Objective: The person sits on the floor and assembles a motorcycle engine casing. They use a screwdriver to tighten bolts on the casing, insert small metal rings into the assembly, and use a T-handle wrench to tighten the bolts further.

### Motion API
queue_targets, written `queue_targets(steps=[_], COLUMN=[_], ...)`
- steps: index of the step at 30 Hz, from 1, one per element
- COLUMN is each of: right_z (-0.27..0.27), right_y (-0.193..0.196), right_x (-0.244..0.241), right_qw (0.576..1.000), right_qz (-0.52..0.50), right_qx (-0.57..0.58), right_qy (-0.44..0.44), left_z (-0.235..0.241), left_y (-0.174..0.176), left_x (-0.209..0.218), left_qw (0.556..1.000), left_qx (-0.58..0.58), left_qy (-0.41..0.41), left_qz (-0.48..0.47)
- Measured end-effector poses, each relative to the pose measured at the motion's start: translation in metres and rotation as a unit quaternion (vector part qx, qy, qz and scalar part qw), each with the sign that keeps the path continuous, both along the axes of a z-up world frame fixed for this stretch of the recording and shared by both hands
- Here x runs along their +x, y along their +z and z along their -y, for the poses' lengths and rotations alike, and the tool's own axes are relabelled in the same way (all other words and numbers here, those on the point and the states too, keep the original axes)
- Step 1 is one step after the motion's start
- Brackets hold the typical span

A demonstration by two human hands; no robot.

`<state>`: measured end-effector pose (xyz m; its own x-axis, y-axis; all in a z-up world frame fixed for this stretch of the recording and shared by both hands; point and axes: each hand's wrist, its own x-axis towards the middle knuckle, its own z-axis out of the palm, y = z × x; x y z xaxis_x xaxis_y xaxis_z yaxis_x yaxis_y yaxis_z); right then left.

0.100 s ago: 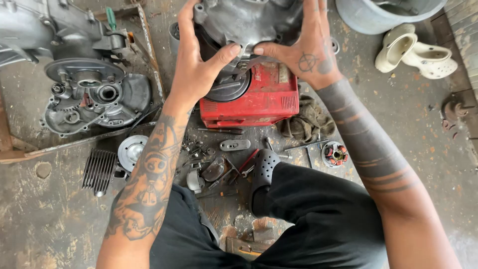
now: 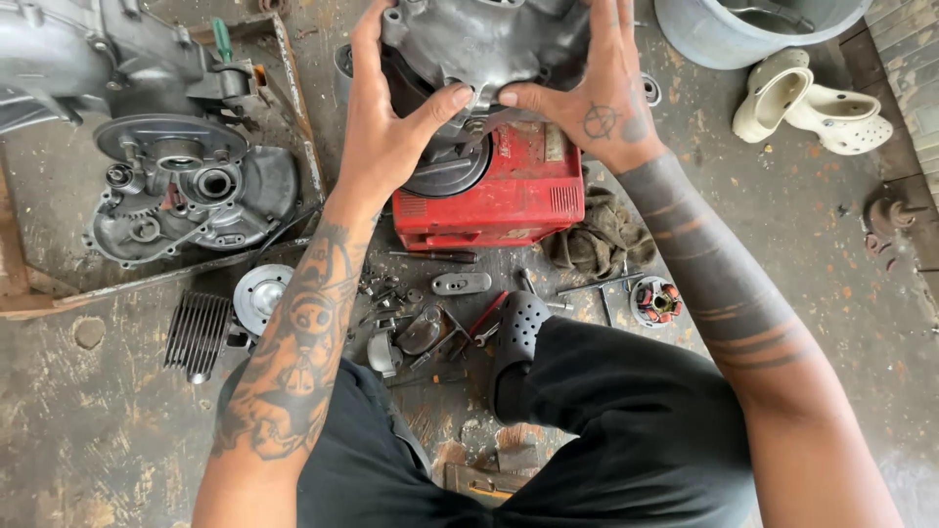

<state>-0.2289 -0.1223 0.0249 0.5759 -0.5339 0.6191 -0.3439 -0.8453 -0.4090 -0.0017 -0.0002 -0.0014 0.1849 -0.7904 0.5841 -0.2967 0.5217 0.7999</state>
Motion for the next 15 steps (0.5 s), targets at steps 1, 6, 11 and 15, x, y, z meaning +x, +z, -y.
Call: queue_targets(steps=[1,6,11,15], right_z=[-0.001,0.001,0.001,0.011], right_y=[0.0,0.0,0.002,-0.001], right_x=[0.0,0.003,-0.003,-0.009], right_qw=[1.0,1.0,0.999,0.997], right_qz=[0.002,0.021,-0.01,-0.037], right_qx=[-0.001,0.001,0.024,0.044], right_qy=[0.0,0.022,0.022,0.06], left_z=[-0.001,0.001,-0.002,-0.01], left_y=[-0.001,-0.004,-0.004,-0.007], left_x=[-0.002,-0.004,0.0,0.003], left_qw=[1.0,0.999,0.997,0.992], left_qx=[-0.001,0.002,0.016,0.046], left_qy=[0.0,0.052,0.061,0.092], left_qz=[0.002,0.014,0.049,0.075])
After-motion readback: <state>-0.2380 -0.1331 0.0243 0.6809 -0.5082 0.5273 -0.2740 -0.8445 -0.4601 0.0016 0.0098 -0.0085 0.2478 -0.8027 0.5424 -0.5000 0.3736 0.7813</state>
